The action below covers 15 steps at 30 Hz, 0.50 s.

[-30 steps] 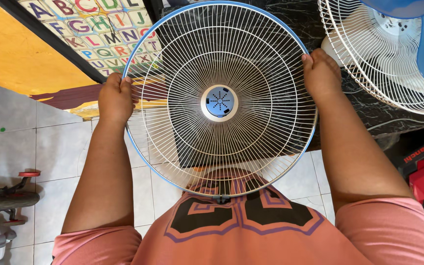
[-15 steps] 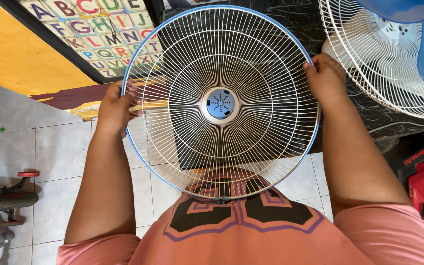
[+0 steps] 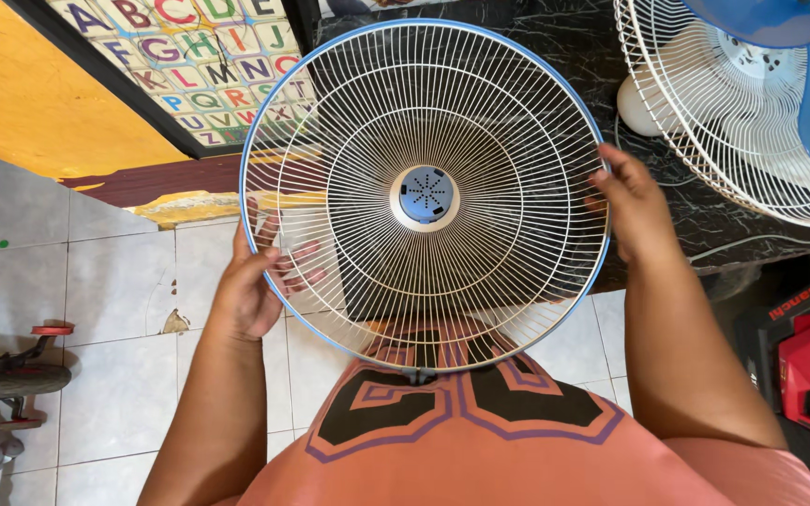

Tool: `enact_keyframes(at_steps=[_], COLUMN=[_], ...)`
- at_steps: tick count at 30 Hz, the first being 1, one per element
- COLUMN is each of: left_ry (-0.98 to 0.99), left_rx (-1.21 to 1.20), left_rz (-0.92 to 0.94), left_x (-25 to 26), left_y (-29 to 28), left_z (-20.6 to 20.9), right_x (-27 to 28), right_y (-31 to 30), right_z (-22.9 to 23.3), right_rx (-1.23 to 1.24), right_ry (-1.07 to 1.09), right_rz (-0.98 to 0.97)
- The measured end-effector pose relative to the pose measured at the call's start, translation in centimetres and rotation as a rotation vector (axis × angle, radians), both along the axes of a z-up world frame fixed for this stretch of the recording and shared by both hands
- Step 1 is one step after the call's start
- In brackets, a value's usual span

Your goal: The person assembles a table fan by hand. They attach the fan blades to the motor hub, secure them with a nut, and then fit the front and rear wire cages onto the fan head.

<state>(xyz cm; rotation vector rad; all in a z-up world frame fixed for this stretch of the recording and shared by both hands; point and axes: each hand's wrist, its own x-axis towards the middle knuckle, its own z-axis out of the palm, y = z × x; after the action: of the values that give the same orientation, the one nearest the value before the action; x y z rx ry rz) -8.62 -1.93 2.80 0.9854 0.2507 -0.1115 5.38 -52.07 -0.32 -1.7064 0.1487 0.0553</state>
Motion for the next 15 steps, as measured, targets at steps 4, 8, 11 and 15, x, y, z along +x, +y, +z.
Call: enact_keyframes(at_steps=[4,8,11,15], left_ry=[0.029,-0.020,-0.020,-0.082], left_rx=[0.023,0.027,0.037,0.013], left_rz=[0.038,0.053,0.060,0.066], left_x=[-0.7,-1.2,-1.6,-2.4], left_y=[-1.1,-2.0,-2.6,-3.7], left_z=[0.8,1.6,2.2,2.6], right_x=[-2.7,-6.0,-9.1,-13.8], right_y=[1.2,4.8,9.5,15.7], right_z=[1.6,5.3,8.4,11.7], right_rx=[-0.550,-0.796,-0.717,-0.649], right_ry=[-0.378,-0.624,-0.577,-0.532], right_rz=[0.059,0.128,0.405,0.810])
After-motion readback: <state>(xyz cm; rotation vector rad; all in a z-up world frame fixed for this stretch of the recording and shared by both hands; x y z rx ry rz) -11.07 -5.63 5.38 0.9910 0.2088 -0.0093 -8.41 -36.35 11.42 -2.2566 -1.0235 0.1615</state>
